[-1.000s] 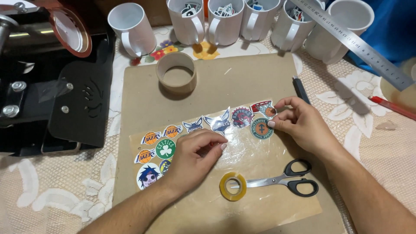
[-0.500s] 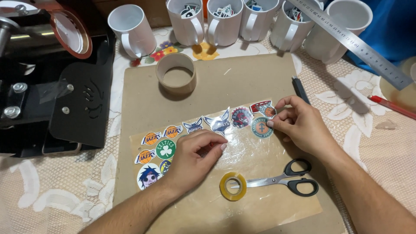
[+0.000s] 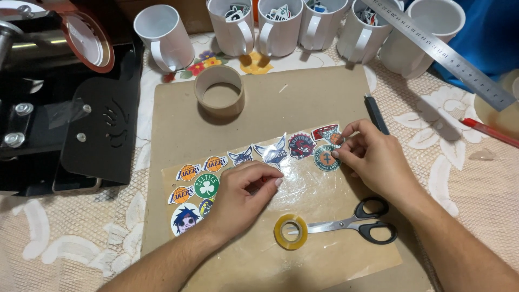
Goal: The person applies various stickers to a clear plastic sheet on a work surface. They use scissors to cut a piece of yellow tape and place it on the sheet, then continue to arrange and smooth down additional stickers.
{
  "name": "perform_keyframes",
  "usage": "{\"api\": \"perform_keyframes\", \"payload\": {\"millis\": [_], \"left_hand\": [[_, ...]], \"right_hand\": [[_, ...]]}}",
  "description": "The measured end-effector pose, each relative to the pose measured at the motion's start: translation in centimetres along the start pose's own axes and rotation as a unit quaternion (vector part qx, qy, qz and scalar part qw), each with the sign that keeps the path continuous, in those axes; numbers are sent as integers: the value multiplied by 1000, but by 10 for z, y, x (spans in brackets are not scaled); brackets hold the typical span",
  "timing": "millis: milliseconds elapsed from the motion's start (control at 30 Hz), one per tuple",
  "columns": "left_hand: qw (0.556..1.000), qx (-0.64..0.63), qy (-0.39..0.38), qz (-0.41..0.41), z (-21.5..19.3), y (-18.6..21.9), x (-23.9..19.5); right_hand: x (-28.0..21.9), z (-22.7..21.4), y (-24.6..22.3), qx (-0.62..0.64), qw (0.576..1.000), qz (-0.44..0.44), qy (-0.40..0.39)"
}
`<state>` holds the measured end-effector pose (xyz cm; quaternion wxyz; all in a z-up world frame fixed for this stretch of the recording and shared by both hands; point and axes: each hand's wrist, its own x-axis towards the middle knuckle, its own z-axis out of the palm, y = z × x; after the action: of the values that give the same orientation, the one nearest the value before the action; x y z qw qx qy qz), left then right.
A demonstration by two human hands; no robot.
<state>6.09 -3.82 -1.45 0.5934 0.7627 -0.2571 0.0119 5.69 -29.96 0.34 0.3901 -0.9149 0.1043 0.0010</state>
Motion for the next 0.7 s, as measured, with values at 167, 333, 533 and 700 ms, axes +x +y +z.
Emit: {"api": "perform_keyframes", "payload": {"millis": [167, 333, 533, 700], "left_hand": [[1000, -7, 3, -3, 0, 1, 1], [1000, -4, 5, -2, 0, 1, 1], [1000, -4, 18, 14, 0, 0, 1], [1000, -3, 20, 19, -1, 2, 2]], "right_hand": [[-4, -1, -2, -70, 997, -31, 14], [-11, 5, 3, -184, 975, -119, 48], [-21, 16, 19, -377, 883, -281, 9], [-27, 11, 6, -371, 883, -287, -5]]}}
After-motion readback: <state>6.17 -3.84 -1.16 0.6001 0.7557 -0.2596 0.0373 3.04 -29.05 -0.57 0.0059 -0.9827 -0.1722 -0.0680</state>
